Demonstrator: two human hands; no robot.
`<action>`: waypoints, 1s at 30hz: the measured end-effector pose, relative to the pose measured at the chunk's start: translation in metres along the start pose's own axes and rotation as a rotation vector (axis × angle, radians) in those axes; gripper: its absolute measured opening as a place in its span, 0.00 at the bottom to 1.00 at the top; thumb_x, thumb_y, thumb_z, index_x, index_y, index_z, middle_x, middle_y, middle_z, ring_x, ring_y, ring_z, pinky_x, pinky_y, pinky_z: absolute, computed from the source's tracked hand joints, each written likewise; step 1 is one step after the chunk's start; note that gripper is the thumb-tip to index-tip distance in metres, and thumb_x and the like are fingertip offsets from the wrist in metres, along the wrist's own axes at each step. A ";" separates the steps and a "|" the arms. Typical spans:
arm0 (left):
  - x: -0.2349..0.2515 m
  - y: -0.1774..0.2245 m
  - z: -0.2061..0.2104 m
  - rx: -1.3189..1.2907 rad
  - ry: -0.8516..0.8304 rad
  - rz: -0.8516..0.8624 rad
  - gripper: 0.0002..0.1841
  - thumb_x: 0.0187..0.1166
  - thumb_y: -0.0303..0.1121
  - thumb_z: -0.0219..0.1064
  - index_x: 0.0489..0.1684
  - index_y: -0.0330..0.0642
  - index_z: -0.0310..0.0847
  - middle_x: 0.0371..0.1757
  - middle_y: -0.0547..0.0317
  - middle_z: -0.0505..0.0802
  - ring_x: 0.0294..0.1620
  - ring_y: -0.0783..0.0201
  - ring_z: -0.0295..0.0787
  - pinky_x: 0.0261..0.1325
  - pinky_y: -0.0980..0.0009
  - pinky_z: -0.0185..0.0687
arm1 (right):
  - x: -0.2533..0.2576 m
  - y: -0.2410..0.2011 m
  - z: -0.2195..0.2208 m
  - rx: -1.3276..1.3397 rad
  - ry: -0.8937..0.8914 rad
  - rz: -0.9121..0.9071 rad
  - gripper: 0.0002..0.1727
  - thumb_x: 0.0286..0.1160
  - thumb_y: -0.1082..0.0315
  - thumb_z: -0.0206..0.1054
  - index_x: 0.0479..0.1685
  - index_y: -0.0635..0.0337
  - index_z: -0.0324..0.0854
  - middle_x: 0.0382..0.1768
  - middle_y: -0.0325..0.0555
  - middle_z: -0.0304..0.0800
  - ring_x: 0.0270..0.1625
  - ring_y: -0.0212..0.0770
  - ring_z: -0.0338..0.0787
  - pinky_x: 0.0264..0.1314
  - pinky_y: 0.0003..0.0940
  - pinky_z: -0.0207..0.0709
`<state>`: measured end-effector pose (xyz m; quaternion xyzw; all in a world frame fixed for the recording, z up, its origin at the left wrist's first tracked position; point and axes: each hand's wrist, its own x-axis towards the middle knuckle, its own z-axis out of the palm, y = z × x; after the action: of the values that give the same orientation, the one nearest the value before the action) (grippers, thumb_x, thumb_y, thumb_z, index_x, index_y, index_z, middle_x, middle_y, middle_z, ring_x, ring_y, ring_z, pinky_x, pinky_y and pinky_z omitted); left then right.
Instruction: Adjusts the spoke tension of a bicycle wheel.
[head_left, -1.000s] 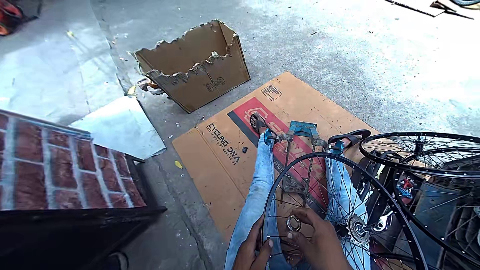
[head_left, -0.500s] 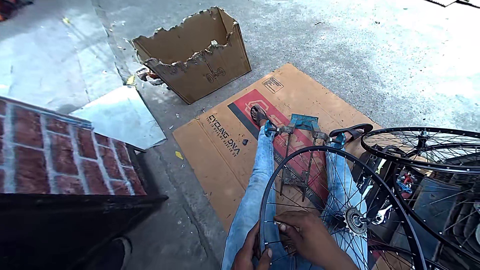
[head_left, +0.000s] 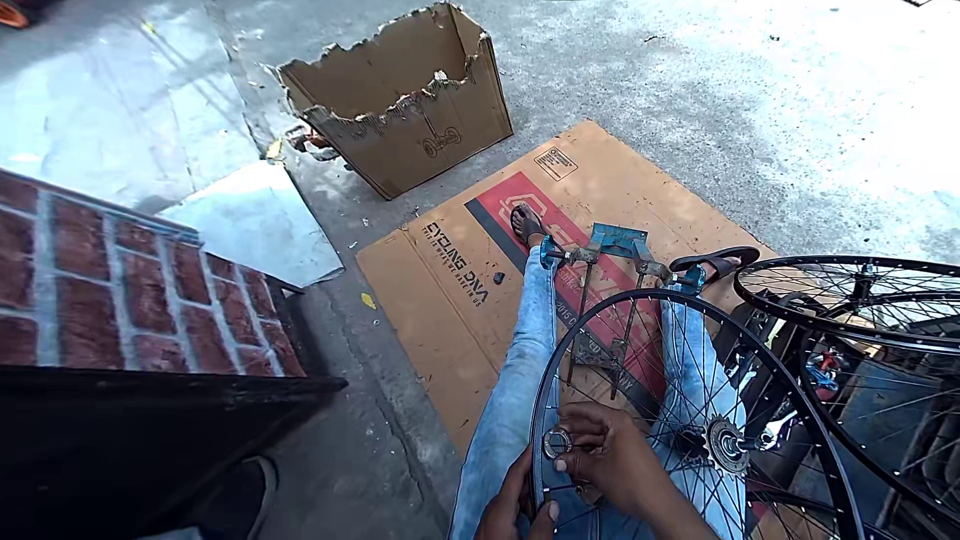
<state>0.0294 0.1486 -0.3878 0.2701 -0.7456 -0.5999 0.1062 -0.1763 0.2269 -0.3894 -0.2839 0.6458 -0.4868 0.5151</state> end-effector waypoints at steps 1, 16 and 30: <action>-0.001 0.001 -0.001 0.004 -0.004 0.000 0.38 0.83 0.32 0.64 0.86 0.17 0.48 0.49 0.47 0.92 0.36 0.67 0.89 0.44 0.67 0.90 | 0.001 -0.001 0.001 -0.048 0.001 0.023 0.31 0.59 0.65 0.87 0.67 0.55 0.86 0.55 0.36 0.97 0.53 0.31 0.97 0.60 0.31 0.92; 0.000 0.007 -0.003 -0.060 -0.033 0.024 0.39 0.83 0.33 0.63 0.86 0.17 0.45 0.52 0.49 0.90 0.41 0.71 0.88 0.48 0.71 0.89 | 0.004 0.003 -0.006 -0.215 -0.291 -0.016 0.29 0.67 0.55 0.71 0.72 0.48 0.80 0.47 0.39 0.93 0.41 0.38 0.91 0.47 0.47 0.85; -0.003 0.002 -0.003 -0.065 -0.032 -0.014 0.39 0.83 0.30 0.63 0.86 0.17 0.43 0.47 0.52 0.90 0.38 0.71 0.87 0.45 0.71 0.88 | -0.003 0.021 0.003 -0.226 -0.004 -0.296 0.13 0.79 0.50 0.72 0.45 0.45 0.98 0.61 0.35 0.95 0.65 0.27 0.90 0.68 0.30 0.85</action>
<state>0.0334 0.1478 -0.3848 0.2621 -0.7255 -0.6287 0.0985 -0.1695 0.2365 -0.4072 -0.4328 0.6466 -0.4811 0.4039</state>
